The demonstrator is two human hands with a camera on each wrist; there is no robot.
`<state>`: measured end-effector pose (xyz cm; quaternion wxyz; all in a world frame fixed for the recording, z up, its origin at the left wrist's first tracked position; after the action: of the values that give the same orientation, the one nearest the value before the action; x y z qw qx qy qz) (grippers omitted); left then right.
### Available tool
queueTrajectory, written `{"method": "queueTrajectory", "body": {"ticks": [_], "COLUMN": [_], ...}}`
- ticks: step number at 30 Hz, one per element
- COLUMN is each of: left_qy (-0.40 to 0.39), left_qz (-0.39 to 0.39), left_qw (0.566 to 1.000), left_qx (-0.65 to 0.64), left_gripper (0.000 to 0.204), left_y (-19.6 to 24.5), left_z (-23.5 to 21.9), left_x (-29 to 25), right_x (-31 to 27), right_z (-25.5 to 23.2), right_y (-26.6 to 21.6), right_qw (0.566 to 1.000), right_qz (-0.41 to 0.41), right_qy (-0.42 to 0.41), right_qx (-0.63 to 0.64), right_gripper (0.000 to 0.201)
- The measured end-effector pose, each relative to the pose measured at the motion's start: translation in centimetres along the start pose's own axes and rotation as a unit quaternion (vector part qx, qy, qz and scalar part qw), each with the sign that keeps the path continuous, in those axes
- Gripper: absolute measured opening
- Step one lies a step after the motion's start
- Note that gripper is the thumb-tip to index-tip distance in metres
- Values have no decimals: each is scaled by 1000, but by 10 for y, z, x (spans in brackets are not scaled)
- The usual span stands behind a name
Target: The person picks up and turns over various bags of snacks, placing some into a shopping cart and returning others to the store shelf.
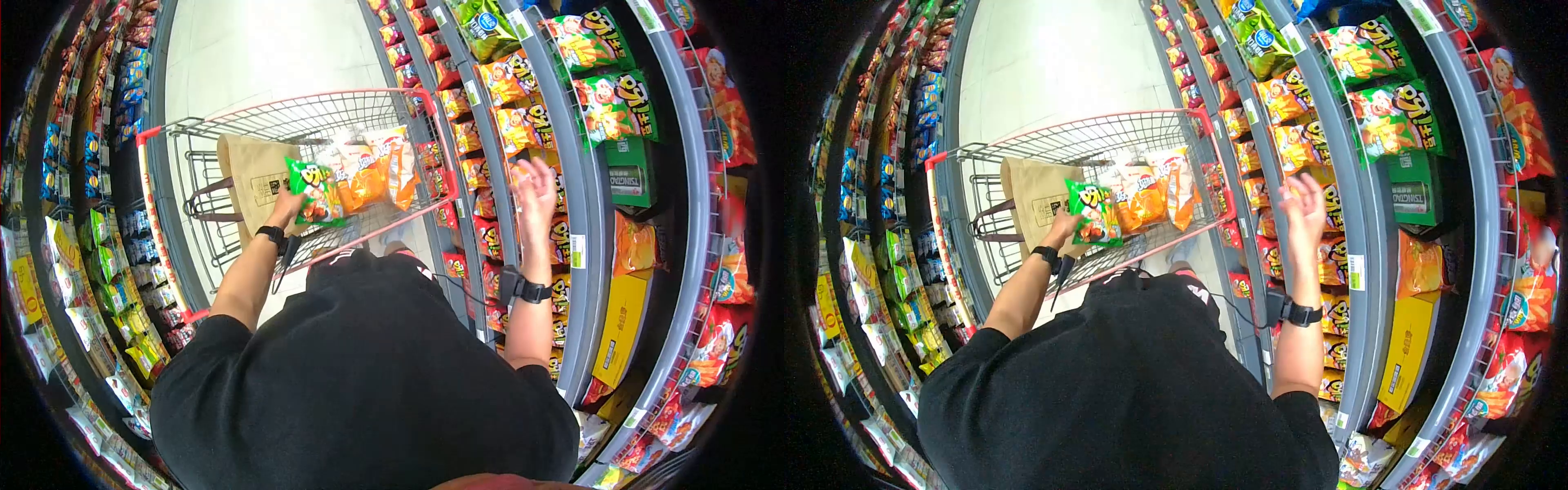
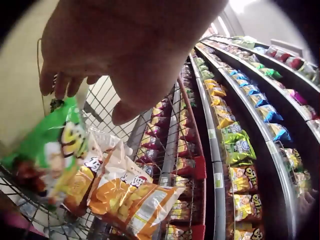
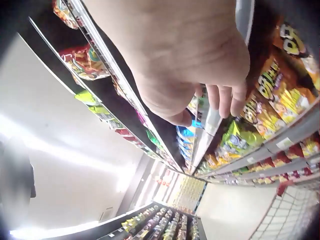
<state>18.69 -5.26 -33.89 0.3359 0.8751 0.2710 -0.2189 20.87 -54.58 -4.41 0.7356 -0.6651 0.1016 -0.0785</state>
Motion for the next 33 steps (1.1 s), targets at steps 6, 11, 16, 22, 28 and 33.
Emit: {"method": "queueTrajectory", "body": {"ticks": [6, 11, 16, 22, 28, 33], "left_qy": [-96, -203, -242, -241, -256, -264], "left_qz": [82, 168, 155, 168, 183, 233], "left_qw": [992, 964, 958, 956, 949, 930], "left_qx": [-24, 27, -3, -18, -21, -102], "left_gripper": [51, 54, 53, 51, 51, 42], "left_y": [26, 83, 105, 111, 138, 131], "left_z": [10, 13, 15, 17, 0, 19], "left_x": [5, -35, -49, -36, -60, -59], "right_x": [77, 120, 147, 157, 120, 65], "right_z": [-68, -88, -91, -110, -96, -67], "right_y": [-80, -109, -99, -97, -113, -109], "right_qw": [948, 930, 931, 938, 877, 810], "right_qz": [-256, -240, -217, -221, -379, -461], "right_qy": [187, 275, 276, 260, 265, 269], "right_qx": [-9, -50, -97, -61, -131, -243], "right_gripper": [67, 78, 71, 54, 51, 42]}}
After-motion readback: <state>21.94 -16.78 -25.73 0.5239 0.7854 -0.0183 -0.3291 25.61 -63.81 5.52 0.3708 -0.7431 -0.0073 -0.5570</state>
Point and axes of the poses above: each hand's wrist, its own x-axis towards the middle knuckle, its own z-axis out of the palm, y = z × x, the point moved 3 cm from there along x, towards the middle knuckle, and after that the axes turned 13 degrees about x, right-handed, at the moved point
